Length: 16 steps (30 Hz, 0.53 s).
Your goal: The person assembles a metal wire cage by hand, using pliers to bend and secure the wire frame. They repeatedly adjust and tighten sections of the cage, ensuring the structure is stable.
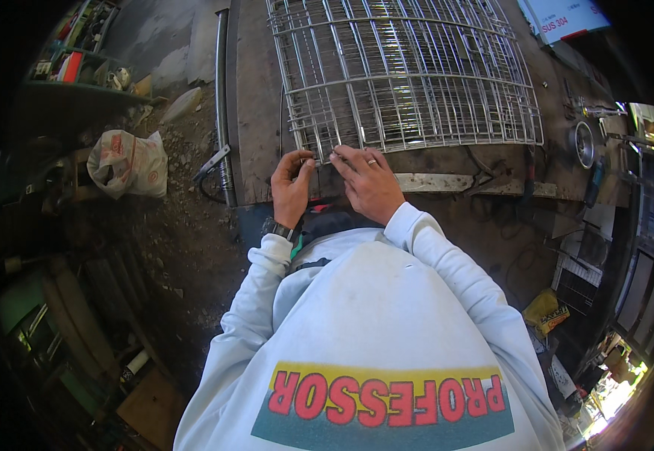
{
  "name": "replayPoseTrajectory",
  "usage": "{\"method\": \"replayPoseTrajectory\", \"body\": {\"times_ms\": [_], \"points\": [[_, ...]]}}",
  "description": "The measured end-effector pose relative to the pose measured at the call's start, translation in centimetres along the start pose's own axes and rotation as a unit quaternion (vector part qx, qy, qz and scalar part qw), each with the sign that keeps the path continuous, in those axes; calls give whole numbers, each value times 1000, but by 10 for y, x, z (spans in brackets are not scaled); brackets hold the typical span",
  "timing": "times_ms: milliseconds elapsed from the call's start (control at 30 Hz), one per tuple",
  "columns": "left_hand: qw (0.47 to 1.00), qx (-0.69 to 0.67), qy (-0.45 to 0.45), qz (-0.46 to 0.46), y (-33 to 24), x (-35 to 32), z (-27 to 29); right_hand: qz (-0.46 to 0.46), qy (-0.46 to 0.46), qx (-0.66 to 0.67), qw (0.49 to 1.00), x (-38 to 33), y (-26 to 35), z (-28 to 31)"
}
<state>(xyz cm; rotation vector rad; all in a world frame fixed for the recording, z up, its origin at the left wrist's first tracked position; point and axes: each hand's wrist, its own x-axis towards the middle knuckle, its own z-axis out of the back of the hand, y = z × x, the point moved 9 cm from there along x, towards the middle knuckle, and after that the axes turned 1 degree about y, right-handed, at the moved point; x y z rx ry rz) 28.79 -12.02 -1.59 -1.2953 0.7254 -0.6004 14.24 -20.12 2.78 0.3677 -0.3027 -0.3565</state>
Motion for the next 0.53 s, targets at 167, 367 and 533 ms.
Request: {"method": "replayPoseTrajectory", "body": {"times_ms": [167,367,533], "points": [[1000,15,-6,-2,12,6,-1,-9,5,13,1000,-1,-5,-8],[983,176,18,-55,-11,-4,3,5,3,25,1000,-2,-9,-5],[984,172,2,-44,-13,-6,-1,20,4,28,999,-3,-14,-6]]}}
